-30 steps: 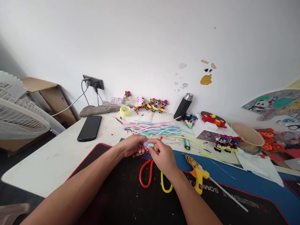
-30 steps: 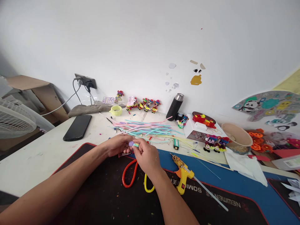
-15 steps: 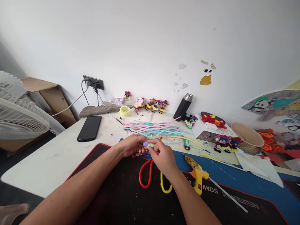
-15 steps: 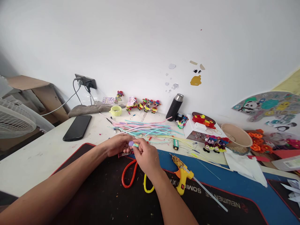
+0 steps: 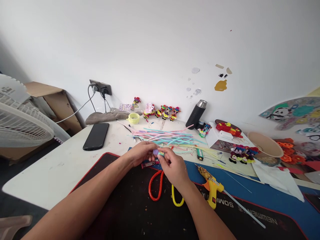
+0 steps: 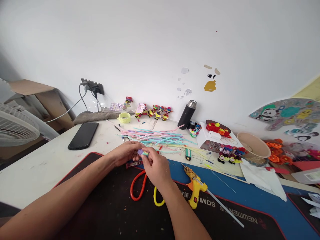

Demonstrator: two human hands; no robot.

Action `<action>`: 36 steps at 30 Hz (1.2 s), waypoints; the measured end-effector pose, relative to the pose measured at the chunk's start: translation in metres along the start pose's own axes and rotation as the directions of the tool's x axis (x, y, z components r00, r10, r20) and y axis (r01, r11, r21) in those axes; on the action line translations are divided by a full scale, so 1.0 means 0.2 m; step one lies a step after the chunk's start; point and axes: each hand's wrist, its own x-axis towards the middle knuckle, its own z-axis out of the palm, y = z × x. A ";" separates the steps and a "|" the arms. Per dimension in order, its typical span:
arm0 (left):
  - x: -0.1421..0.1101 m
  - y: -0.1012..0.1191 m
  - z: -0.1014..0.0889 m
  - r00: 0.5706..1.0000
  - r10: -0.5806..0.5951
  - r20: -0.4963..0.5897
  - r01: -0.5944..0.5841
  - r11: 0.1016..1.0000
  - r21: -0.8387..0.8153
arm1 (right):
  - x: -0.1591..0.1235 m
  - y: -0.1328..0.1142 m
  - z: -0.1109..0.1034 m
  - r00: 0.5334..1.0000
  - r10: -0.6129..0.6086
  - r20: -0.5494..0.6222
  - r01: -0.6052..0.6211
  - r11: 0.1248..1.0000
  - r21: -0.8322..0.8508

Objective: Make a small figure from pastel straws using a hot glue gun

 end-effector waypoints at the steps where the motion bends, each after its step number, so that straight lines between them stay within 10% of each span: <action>1: 0.00 0.00 0.00 1.000 0.014 -0.015 -0.014 1.000 0.007 | 0.00 0.00 0.00 1.000 0.003 0.001 -0.003 1.000 0.001; 28: 0.02 0.01 -0.03 0.984 0.064 -0.168 -0.066 0.998 -0.008 | -0.01 0.01 0.00 0.998 -0.058 -0.002 0.058 0.998 -0.034; 36: 0.01 0.04 -0.04 0.941 0.262 -0.213 -0.247 0.965 0.093 | -0.01 -0.01 0.02 0.999 -0.022 0.029 0.021 1.000 0.021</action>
